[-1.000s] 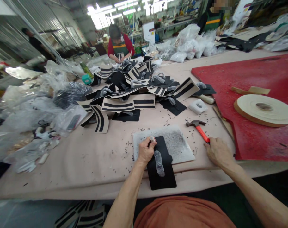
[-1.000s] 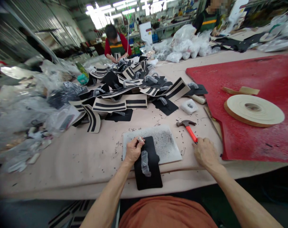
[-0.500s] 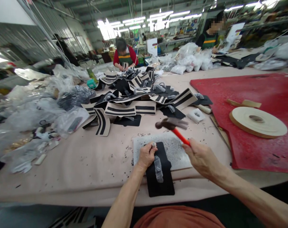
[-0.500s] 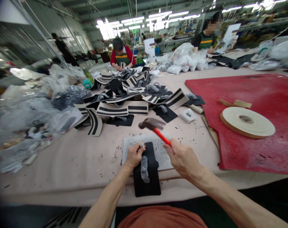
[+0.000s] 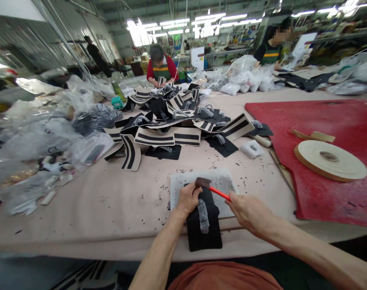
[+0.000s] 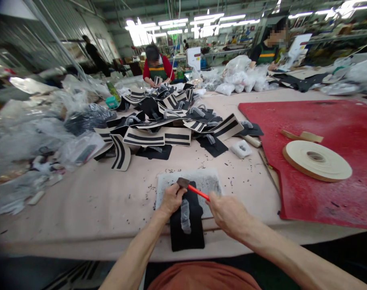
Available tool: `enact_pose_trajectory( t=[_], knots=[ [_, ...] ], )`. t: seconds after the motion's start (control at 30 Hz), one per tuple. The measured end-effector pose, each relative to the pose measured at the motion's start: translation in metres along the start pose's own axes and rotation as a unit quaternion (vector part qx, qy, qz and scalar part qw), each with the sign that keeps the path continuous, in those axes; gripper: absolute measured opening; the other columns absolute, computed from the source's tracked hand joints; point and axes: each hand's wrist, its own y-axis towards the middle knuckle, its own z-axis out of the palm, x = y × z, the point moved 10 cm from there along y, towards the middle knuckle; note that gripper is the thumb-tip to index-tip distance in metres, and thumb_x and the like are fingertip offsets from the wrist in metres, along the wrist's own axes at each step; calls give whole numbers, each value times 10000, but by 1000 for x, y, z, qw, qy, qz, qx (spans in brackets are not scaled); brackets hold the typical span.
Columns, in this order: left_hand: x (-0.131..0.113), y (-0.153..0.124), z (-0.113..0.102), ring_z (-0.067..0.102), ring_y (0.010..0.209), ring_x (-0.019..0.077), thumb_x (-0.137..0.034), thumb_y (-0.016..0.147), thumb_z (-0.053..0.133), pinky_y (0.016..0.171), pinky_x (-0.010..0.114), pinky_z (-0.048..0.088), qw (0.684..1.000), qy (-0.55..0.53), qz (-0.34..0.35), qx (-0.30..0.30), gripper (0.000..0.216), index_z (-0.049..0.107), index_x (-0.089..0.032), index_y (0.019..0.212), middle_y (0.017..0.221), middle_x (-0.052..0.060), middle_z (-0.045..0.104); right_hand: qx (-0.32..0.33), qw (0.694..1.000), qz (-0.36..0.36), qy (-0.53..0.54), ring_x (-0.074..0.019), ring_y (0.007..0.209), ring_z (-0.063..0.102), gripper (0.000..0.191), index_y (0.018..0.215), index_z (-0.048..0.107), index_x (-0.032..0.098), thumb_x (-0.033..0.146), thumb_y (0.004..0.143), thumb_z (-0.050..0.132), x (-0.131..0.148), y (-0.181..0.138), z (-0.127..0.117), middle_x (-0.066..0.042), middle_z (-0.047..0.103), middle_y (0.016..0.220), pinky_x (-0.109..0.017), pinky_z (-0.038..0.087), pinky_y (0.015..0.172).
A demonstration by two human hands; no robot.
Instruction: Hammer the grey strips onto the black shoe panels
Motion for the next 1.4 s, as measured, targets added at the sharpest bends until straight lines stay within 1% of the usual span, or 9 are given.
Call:
enact_pose_trajectory(
  t=[0.1, 0.33, 0.57, 0.73, 0.83, 0.97, 1.1, 1.23, 1.4],
  knots=[
    [-1, 0, -1, 647, 703, 160, -151, 892, 539, 713, 259, 506, 1000, -6, 3, 1, 161, 692, -197, 869, 751, 21, 696, 155, 986, 60, -17, -146, 465, 451, 343, 821, 517, 214, 445, 999, 336, -36, -21, 45, -20, 564, 585, -296, 220, 503],
    [-1, 0, -5, 692, 788, 183, -148, 851, 587, 772, 289, 537, 999, -41, -15, -8, 135, 688, -197, 926, 866, 44, 745, 123, 963, 224, 85, -169, 543, 506, 388, 689, 444, 243, 507, 930, 292, -90, -20, 20, -15, 532, 581, -292, 347, 559],
    [0, 0, -5, 694, 818, 183, -188, 870, 578, 800, 298, 530, 999, -37, -22, 0, 145, 688, -191, 965, 905, 48, 749, -38, 992, 108, 50, -147, 470, 430, 381, 778, 423, 244, 524, 990, 274, -33, 3, -23, 18, 487, 551, -282, 262, 514],
    [2, -1, -4, 623, 647, 149, -182, 863, 585, 664, 254, 494, 1000, -21, -19, 1, 102, 684, -189, 837, 710, 1, 681, 124, 989, 41, -63, -146, 438, 449, 312, 861, 513, 203, 407, 1009, 329, -21, -3, 30, -7, 537, 558, -305, 174, 493],
    [1, -1, -5, 653, 720, 160, -166, 859, 593, 721, 262, 507, 1000, -28, -15, -2, 106, 691, -190, 888, 786, 15, 712, 161, 983, 82, -35, -152, 497, 499, 329, 849, 535, 202, 431, 1007, 358, -55, -17, 40, -17, 572, 597, -289, 235, 518],
    [2, -1, -4, 684, 809, 178, -153, 855, 594, 796, 284, 519, 999, -42, -18, -6, 130, 688, -193, 935, 880, 39, 741, 168, 953, 246, 53, -167, 509, 524, 407, 779, 499, 219, 460, 1014, 271, -142, -56, 52, -22, 572, 607, -281, 342, 522],
    [3, -2, -4, 679, 785, 177, -157, 843, 602, 782, 286, 524, 999, -38, -19, -13, 132, 689, -190, 936, 856, 40, 737, 98, 938, 316, -100, -239, 591, 602, 343, 911, 575, 173, 400, 999, 334, -202, -80, 44, -109, 639, 741, -335, 417, 546],
    [-1, -1, -9, 673, 748, 169, -186, 842, 614, 756, 277, 525, 999, -37, -14, -31, 102, 696, -186, 904, 825, 29, 730, -17, 980, 111, -162, -339, 1104, 596, 368, 1266, 545, 100, 232, 931, 471, -127, -50, 47, -241, 585, 1237, -455, 490, 868],
    [-1, -1, -12, 673, 730, 172, -252, 850, 641, 723, 275, 531, 998, -31, -34, -34, 85, 704, -196, 861, 790, 14, 727, 112, 974, -195, 12, -239, 1125, 561, 462, 1255, 544, 207, 82, 812, 506, 32, -26, 120, -120, 552, 1324, -364, 481, 911]
  ],
)
